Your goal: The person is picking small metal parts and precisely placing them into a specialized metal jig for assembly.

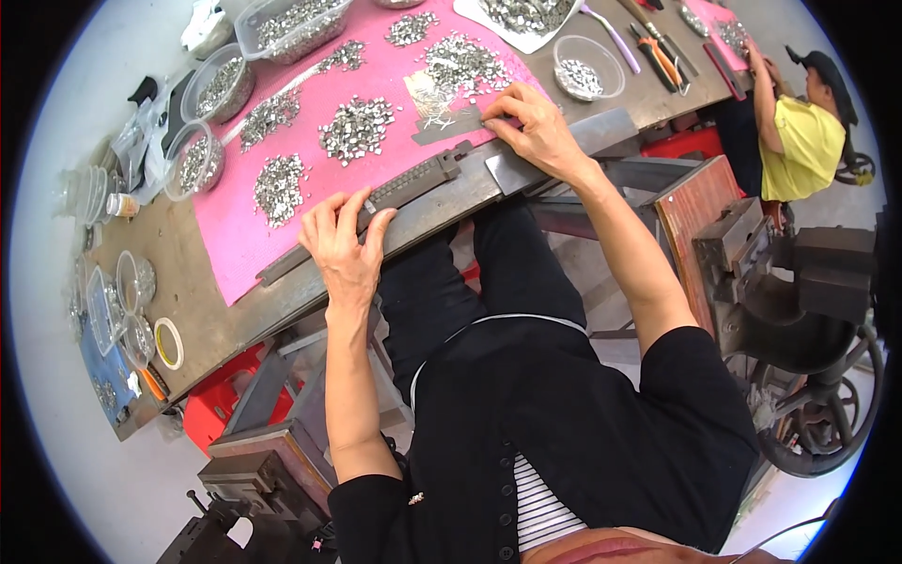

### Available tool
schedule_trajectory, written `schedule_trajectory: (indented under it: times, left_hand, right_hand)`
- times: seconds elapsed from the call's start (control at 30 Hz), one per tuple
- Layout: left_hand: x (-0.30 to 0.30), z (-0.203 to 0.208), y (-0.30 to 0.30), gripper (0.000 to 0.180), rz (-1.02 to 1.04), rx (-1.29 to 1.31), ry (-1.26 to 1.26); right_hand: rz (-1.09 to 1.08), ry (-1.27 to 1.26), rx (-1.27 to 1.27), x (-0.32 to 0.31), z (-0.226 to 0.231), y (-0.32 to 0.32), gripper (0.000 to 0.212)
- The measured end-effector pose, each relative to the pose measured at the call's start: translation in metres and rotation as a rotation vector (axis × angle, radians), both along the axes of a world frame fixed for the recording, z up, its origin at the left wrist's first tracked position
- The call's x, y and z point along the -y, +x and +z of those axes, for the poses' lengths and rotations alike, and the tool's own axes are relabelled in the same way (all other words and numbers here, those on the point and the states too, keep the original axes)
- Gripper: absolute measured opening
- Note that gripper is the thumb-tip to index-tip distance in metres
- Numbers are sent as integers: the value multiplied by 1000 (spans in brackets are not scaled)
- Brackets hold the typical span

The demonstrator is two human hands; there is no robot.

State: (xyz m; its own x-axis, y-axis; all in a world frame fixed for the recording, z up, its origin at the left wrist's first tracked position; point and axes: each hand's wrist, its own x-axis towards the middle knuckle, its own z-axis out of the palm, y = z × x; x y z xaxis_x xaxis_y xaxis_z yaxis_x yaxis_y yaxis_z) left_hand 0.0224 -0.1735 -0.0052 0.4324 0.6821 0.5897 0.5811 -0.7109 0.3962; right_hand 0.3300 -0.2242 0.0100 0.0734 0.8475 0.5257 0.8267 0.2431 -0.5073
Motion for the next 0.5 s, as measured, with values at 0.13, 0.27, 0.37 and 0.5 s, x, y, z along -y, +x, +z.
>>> schedule_trajectory:
  times: [0.13, 0.27, 0.37, 0.5]
  left_hand:
    - [1, -3, -3, 44, 19, 2, 1]
    - [2, -4, -3, 44, 21, 8, 1]
    - [1, -4, -2, 44, 17, 12, 8]
    - [1, -4, -3, 43, 45, 19, 13]
  right_hand:
    - [31, -17, 84, -3, 3, -2, 16]
    - [9, -56, 61, 1, 5, 2, 12]
    - [-3, -96, -11, -1, 8, 7, 10]
    - [120, -24, -22, -5, 4, 6, 15]
